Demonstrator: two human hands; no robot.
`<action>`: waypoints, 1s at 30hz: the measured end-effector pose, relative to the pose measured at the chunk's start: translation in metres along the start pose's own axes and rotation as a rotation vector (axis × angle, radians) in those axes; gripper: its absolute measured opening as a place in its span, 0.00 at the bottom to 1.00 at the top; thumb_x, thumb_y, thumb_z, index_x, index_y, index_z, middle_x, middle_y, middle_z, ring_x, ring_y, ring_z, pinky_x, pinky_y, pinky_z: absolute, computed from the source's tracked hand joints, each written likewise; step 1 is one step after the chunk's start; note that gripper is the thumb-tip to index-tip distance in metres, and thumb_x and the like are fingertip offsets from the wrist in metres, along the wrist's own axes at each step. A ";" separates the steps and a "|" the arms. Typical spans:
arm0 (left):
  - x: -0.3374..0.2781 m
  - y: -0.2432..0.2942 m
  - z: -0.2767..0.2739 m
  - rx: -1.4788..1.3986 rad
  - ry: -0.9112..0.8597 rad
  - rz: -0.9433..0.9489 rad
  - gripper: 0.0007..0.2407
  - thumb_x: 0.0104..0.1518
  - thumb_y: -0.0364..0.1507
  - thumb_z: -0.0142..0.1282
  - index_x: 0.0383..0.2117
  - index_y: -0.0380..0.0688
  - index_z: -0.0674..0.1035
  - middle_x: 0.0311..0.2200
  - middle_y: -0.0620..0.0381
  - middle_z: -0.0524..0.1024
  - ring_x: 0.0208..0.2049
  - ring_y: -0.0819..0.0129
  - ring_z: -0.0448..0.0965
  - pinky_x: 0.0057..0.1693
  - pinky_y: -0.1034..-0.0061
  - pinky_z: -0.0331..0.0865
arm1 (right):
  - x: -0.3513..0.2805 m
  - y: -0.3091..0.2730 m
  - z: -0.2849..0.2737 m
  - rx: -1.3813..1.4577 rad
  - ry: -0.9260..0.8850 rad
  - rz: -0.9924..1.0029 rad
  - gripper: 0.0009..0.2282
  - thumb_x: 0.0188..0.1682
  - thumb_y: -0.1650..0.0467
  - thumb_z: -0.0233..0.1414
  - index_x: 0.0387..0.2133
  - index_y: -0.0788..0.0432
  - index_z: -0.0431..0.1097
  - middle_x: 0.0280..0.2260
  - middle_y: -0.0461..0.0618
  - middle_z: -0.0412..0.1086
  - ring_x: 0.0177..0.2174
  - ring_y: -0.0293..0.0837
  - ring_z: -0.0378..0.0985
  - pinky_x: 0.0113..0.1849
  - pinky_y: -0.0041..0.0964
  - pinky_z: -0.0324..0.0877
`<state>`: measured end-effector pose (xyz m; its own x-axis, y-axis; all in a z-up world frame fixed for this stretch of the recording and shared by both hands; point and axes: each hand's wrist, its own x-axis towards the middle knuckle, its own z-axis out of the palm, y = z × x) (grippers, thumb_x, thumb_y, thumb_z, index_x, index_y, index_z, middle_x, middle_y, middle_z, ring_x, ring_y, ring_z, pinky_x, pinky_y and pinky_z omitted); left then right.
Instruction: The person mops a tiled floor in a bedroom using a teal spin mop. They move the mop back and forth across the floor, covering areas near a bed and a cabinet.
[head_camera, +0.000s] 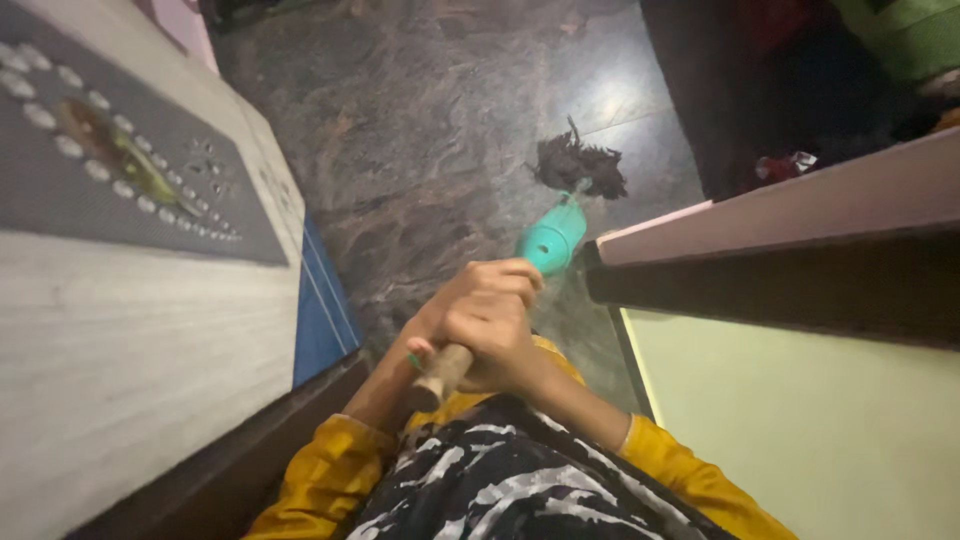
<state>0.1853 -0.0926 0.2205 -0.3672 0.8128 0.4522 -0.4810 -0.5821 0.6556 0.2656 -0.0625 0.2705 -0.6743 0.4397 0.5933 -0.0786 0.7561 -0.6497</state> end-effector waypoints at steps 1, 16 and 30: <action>0.014 -0.007 -0.011 0.122 -0.153 -0.117 0.31 0.54 0.59 0.42 0.31 0.36 0.77 0.34 0.46 0.78 0.38 0.50 0.78 0.55 0.56 0.76 | 0.003 0.018 -0.001 0.027 -0.015 -0.014 0.11 0.42 0.70 0.63 0.20 0.57 0.65 0.20 0.49 0.67 0.24 0.49 0.73 0.31 0.41 0.65; 0.166 -0.377 -0.042 0.680 -0.801 0.039 0.10 0.47 0.35 0.54 0.29 0.42 0.80 0.39 0.56 0.77 0.57 0.53 0.69 0.61 0.64 0.67 | -0.028 0.292 -0.174 -0.142 -0.124 0.321 0.10 0.34 0.71 0.61 0.20 0.59 0.64 0.23 0.51 0.68 0.28 0.53 0.74 0.33 0.44 0.67; 0.125 -0.257 -0.046 0.517 -0.452 0.007 0.11 0.55 0.34 0.62 0.38 0.43 0.79 0.42 0.58 0.78 0.55 0.61 0.75 0.59 0.68 0.72 | 0.023 0.196 -0.111 -0.126 -0.118 0.296 0.11 0.35 0.69 0.62 0.29 0.61 0.71 0.30 0.54 0.72 0.33 0.54 0.78 0.36 0.45 0.70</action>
<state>0.2265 0.1574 0.0809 0.0535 0.8046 0.5914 0.0035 -0.5924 0.8057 0.3165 0.1498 0.2091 -0.7355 0.5951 0.3239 0.2195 0.6616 -0.7170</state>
